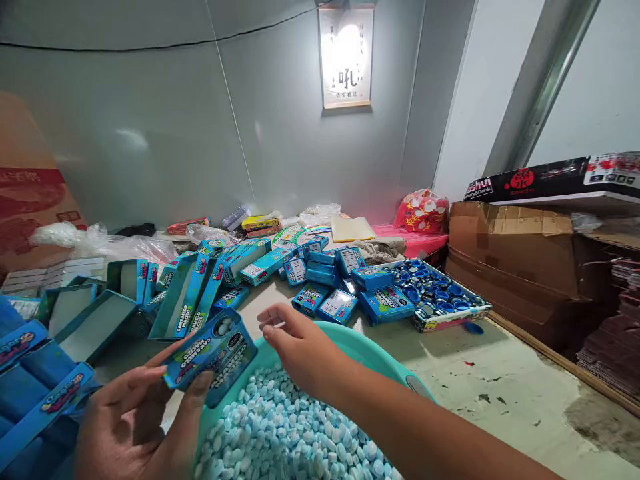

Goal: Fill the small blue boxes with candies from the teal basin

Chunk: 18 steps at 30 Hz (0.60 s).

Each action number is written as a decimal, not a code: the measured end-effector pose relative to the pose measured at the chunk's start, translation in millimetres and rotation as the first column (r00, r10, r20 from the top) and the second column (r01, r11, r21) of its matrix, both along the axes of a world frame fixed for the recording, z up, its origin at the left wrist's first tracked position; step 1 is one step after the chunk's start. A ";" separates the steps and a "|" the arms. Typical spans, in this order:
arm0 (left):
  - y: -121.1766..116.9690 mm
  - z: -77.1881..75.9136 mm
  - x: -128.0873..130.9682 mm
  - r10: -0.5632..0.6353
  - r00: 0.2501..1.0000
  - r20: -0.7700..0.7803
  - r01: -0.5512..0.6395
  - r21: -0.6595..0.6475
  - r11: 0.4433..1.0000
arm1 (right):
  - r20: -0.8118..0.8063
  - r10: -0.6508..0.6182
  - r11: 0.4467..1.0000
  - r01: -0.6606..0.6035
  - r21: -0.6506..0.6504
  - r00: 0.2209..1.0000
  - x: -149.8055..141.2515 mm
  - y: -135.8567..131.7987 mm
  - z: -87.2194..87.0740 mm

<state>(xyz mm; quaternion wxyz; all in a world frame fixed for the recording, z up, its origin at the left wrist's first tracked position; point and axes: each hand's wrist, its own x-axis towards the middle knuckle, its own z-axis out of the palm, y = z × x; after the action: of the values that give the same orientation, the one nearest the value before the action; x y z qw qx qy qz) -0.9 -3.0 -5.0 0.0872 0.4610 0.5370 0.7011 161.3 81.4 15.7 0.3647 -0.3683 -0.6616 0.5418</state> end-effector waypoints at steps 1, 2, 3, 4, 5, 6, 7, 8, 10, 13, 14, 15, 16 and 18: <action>-0.4 0.9 -3.5 0.017 1.000 -0.019 -0.017 0.012 1.000 | 0.126 0.024 0.999 -0.028 0.030 0.992 0.9 -1.2 -0.9; -1.7 1.7 -8.5 0.037 0.999 -0.030 -0.038 -0.005 0.999 | 0.266 0.070 0.994 -0.090 0.062 0.962 1.9 -3.2 -2.1; -4.2 2.6 -14.9 0.060 0.997 -0.037 -0.062 -0.036 0.997 | 0.405 0.138 0.979 -0.188 0.085 0.904 2.7 -5.8 -3.6; -8.0 3.3 -22.4 0.090 0.995 -0.038 -0.092 -0.066 0.994 | 0.530 0.210 0.947 -0.305 0.097 0.821 3.2 -8.8 -5.7; -13.2 3.9 -30.9 0.120 0.992 -0.033 -0.122 -0.094 0.988 | 0.630 0.260 0.906 -0.410 0.102 0.732 3.3 -11.9 -8.2; -19.4 4.2 -39.9 0.145 0.989 -0.029 -0.148 -0.115 0.982 | 0.703 0.284 0.866 -0.490 0.105 0.652 3.1 -14.7 -11.1; -26.3 4.0 -49.0 0.166 0.986 -0.029 -0.168 -0.131 0.977 | 0.748 0.287 0.833 -0.541 0.114 0.599 2.6 -17.1 -14.2; -33.2 3.2 -57.8 0.190 0.981 -0.030 -0.192 -0.135 0.972 | 0.772 0.278 0.814 -0.567 0.126 0.572 1.9 -18.9 -17.3; -45.5 -1.2 -74.0 0.220 0.975 -0.037 -0.223 -0.156 0.962 | 0.788 0.269 0.813 -0.569 0.122 0.553 0.3 -20.2 -22.6; -55.8 -15.1 -94.0 0.204 0.978 -0.042 -0.208 -0.250 0.946 | 0.789 0.293 0.823 -0.562 0.079 0.540 -1.2 -18.8 -26.7; -57.1 -20.8 -99.6 0.174 0.983 -0.057 -0.183 -0.304 0.935 | 0.789 0.291 0.829 -0.554 0.074 0.541 -1.3 -18.4 -27.1; -57.8 -26.1 -104.4 0.131 0.988 -0.079 -0.151 -0.369 0.917 | 0.789 0.282 0.834 -0.546 0.080 0.546 -1.1 -18.3 -27.1; -57.9 -30.4 -108.3 0.079 0.992 -0.098 -0.115 -0.434 0.894 | 0.789 0.272 0.837 -0.541 0.089 0.551 -0.9 -18.6 -26.9; -57.6 -33.2 -113.2 -0.002 0.994 -0.110 -0.055 -0.515 0.856 | 0.790 0.261 0.839 -0.535 0.099 0.555 -0.1 -19.7 -26.4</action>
<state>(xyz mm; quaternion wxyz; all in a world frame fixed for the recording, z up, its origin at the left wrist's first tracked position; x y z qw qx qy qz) -114.1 -60.6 -38.2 0.1695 0.4498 0.7156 0.5068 161.1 61.6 -10.7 -0.0198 -0.3292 -0.8980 0.2912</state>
